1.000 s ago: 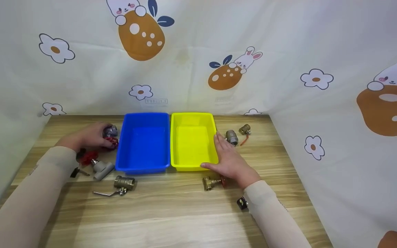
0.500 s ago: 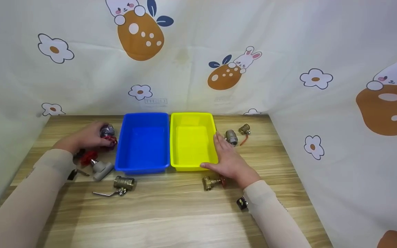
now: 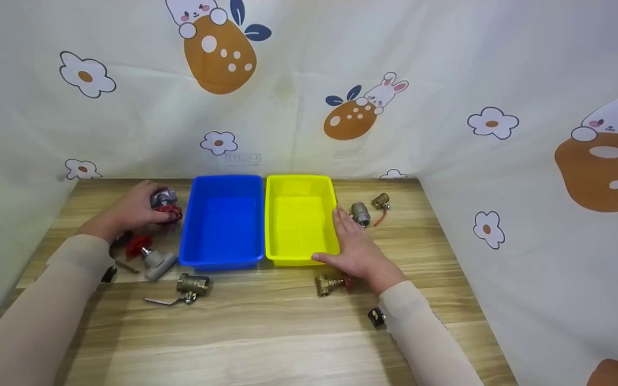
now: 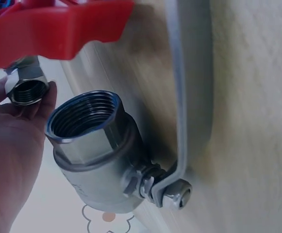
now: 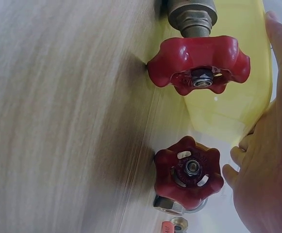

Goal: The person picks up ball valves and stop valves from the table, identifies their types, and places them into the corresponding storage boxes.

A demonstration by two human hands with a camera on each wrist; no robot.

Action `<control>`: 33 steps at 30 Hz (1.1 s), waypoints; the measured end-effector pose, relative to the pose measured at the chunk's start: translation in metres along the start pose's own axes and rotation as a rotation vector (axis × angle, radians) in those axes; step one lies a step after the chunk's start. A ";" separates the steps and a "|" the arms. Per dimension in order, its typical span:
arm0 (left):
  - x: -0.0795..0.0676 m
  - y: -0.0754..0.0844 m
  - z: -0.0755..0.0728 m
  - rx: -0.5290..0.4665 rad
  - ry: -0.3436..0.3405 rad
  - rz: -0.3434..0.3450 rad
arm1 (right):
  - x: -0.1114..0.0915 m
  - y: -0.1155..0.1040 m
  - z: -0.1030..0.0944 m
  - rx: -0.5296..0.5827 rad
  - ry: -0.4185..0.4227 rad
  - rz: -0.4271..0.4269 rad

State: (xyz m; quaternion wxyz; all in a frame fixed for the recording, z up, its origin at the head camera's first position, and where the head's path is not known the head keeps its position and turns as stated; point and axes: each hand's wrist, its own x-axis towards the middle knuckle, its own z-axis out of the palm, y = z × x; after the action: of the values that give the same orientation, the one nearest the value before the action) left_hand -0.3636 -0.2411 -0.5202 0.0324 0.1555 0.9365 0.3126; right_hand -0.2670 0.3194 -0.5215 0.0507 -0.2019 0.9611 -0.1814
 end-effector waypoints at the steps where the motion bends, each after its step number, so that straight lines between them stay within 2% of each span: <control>1: 0.000 0.000 0.000 -0.013 0.010 0.003 | 0.000 0.000 0.000 0.003 0.000 0.002; 7: -0.001 0.003 -0.004 -0.097 0.052 0.000 | -0.001 0.001 0.001 0.010 0.006 0.012; 14: -0.003 0.010 -0.008 -0.166 0.050 -0.001 | 0.000 0.001 0.001 0.003 0.006 0.008; 21: -0.003 0.020 -0.012 -0.131 0.046 -0.017 | 0.000 0.000 0.001 0.023 0.005 0.009; 33: 0.003 0.040 -0.014 -0.115 0.019 0.004 | 0.000 0.001 0.002 0.018 0.010 0.021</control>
State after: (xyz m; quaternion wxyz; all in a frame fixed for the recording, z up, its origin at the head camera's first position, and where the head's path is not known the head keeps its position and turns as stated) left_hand -0.3579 -0.2181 -0.4855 0.0316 0.1521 0.9169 0.3676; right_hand -0.2672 0.3193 -0.5237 0.0498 -0.1903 0.9618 -0.1906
